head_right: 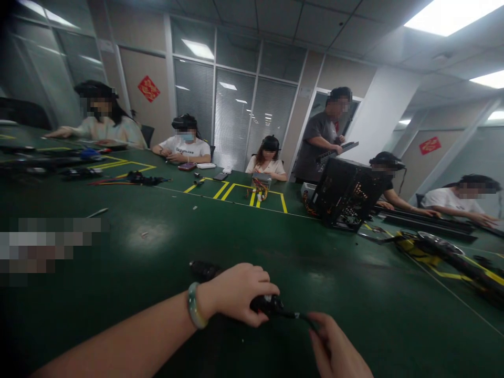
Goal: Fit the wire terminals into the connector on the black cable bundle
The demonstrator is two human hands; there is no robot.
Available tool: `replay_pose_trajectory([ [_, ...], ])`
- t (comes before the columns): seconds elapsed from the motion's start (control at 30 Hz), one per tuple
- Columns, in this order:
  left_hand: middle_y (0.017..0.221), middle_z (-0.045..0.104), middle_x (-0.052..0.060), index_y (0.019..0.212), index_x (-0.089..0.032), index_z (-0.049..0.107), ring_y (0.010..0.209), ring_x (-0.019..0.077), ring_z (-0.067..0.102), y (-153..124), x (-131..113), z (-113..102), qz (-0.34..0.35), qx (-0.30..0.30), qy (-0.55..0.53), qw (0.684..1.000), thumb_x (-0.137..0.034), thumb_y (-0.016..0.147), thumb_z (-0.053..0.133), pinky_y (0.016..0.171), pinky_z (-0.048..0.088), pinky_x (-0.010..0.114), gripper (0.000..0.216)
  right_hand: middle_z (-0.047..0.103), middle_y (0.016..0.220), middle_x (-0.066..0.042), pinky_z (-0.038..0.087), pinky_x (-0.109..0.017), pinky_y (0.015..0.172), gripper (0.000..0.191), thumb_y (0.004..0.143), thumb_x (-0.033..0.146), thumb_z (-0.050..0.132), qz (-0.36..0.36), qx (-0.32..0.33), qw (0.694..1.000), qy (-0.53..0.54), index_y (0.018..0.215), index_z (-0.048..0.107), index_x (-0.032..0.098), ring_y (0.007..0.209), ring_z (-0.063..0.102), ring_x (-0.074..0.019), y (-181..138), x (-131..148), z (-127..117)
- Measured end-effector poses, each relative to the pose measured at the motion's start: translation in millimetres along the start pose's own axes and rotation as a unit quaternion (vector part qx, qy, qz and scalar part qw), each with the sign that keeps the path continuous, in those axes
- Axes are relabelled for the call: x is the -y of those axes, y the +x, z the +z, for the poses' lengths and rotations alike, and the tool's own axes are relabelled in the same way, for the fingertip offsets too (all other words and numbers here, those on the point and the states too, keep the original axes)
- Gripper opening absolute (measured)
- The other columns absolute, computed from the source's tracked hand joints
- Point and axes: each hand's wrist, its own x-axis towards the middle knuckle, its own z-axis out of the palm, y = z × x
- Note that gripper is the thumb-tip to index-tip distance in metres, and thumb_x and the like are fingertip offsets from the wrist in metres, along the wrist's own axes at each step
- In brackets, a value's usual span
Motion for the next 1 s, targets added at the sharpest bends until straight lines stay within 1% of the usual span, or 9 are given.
replay_pose_trajectory([
  [0.17,0.096,0.061,0.005,0.107,-0.024,0.060,0.090,0.0249,0.058,-4,19,-2,-0.156,-0.015,0.048,0.986,-0.046,0.075,0.064,0.076,0.046,0.035,0.039,0.067,0.082,-0.002,0.045,-0.026,0.061,0.028,0.093,0.038,0.042,-0.008,0.026,0.999,0.018,0.112,0.056,0.023,0.072,0.065,-0.0195,71,38,5],
  [0.3,0.094,0.060,0.006,0.102,-0.022,0.059,0.091,0.0257,0.057,-8,34,2,-0.246,-0.030,0.065,0.967,-0.041,0.075,0.061,0.077,0.046,0.037,0.033,0.063,0.074,0.000,0.039,-0.026,0.057,0.019,0.088,0.023,0.046,-0.038,0.087,0.994,-0.059,0.100,0.061,0.023,0.064,0.060,-0.0175,121,59,18],
  [0.37,0.094,0.060,0.006,0.101,-0.022,0.059,0.091,0.0252,0.057,-9,39,4,-0.271,-0.037,0.065,0.960,-0.041,0.077,0.059,0.078,0.046,0.037,0.031,0.063,0.083,-0.002,0.039,-0.026,0.063,0.015,0.083,0.016,0.050,-0.091,0.078,0.987,-0.107,0.089,0.063,0.022,0.073,0.060,-0.0175,134,67,25],
  [0.47,0.095,0.060,0.006,0.099,-0.021,0.058,0.091,0.0251,0.057,-9,42,8,-0.281,-0.041,0.067,0.956,-0.039,0.078,0.058,0.081,0.045,0.037,0.028,0.059,0.098,-0.004,0.040,-0.028,0.074,0.010,0.082,0.015,0.054,-0.169,0.037,0.974,-0.144,0.081,0.062,0.020,0.086,0.058,-0.0181,140,74,31],
  [0.53,0.096,0.060,0.006,0.100,-0.021,0.058,0.092,0.0250,0.057,-9,42,10,-0.280,-0.039,0.066,0.957,-0.038,0.078,0.058,0.083,0.044,0.038,0.028,0.058,0.097,-0.004,0.040,-0.028,0.075,0.009,0.085,0.018,0.053,-0.189,0.035,0.971,-0.142,0.081,0.061,0.020,0.086,0.057,-0.0175,137,75,30],
  [0.67,0.105,0.059,0.006,0.109,-0.021,0.055,0.096,0.0247,0.057,-10,40,11,-0.268,-0.035,0.061,0.961,-0.032,0.080,0.058,0.084,0.044,0.037,0.031,0.060,0.082,-0.001,0.038,-0.026,0.064,0.023,0.093,0.034,0.049,-0.207,0.149,0.959,-0.124,0.080,0.061,0.021,0.073,0.056,-0.0157,126,72,20],
  [0.73,0.108,0.058,0.007,0.114,-0.022,0.053,0.099,0.0250,0.056,-11,40,11,-0.271,-0.043,0.066,0.959,-0.028,0.080,0.058,0.085,0.043,0.038,0.035,0.061,0.077,0.000,0.035,-0.025,0.060,0.027,0.089,0.044,0.057,-0.212,0.209,0.946,-0.126,0.078,0.062,0.021,0.069,0.055,-0.0153,121,72,16],
  [0.9,0.110,0.059,0.007,0.120,-0.021,0.052,0.100,0.0242,0.056,-11,38,9,-0.265,-0.044,0.074,0.960,-0.032,0.081,0.060,0.089,0.042,0.036,0.041,0.063,0.077,0.002,0.033,-0.023,0.060,0.015,0.087,0.034,0.062,-0.235,0.251,0.933,-0.106,0.079,0.064,0.021,0.068,0.054,-0.0135,117,72,20],
  [1.0,0.110,0.060,0.007,0.123,-0.020,0.053,0.102,0.0244,0.056,-10,36,8,-0.264,-0.061,0.075,0.960,-0.040,0.087,0.055,0.089,0.042,0.037,0.041,0.063,0.075,0.002,0.034,-0.023,0.056,0.018,0.091,0.035,0.055,-0.186,0.273,0.944,-0.026,0.083,0.064,0.021,0.065,0.055,-0.0133,122,68,26],
])
